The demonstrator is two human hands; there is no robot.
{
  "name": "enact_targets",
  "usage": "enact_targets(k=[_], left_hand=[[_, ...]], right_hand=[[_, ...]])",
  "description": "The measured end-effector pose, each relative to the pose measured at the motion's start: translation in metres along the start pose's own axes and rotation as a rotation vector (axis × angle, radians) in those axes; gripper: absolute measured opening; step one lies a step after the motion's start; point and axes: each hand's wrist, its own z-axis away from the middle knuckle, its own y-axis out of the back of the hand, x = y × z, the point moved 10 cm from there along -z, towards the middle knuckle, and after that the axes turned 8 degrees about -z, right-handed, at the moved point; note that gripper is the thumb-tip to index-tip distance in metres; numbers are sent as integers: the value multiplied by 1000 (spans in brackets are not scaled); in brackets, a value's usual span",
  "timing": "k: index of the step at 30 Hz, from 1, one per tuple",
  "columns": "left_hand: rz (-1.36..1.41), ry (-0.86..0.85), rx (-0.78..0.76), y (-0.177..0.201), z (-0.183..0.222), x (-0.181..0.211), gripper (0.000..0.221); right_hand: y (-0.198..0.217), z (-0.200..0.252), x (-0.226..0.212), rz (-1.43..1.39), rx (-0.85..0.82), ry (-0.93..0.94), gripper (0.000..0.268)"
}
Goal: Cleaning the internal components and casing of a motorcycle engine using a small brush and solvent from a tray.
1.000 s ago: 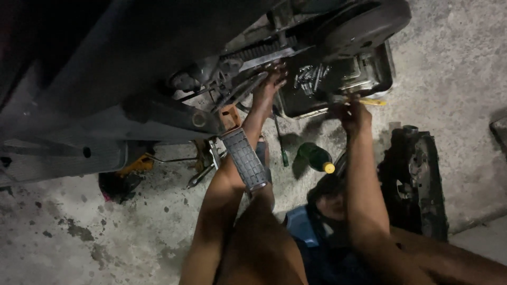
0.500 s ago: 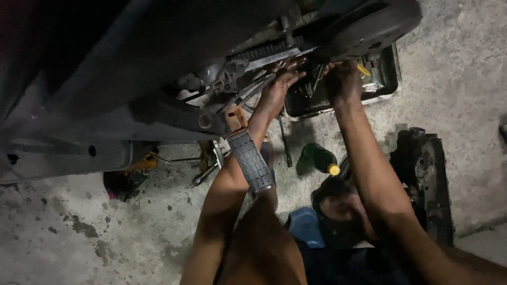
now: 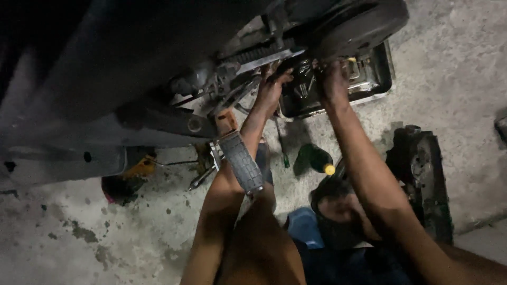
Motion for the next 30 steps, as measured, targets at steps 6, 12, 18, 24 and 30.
enact_targets(k=[6,12,18,24,30], left_hand=[[156,-67,47,2,4,17,56],[49,-36,45,11,23,32,40],[490,17,-9,3,10,7,15],[604,-44,-101,15,-17,-4,25],[484,26,-12,11,18,31,20]], right_hand=[[-55,25,-39,723,-71,153,48],[-17,6,9,547,-116,-49,36],[-1,-13,26,376,-169,-195,27],[-11,-19,51,180,-253,-360,23],[-24,58,64,6,-192,-601,28]])
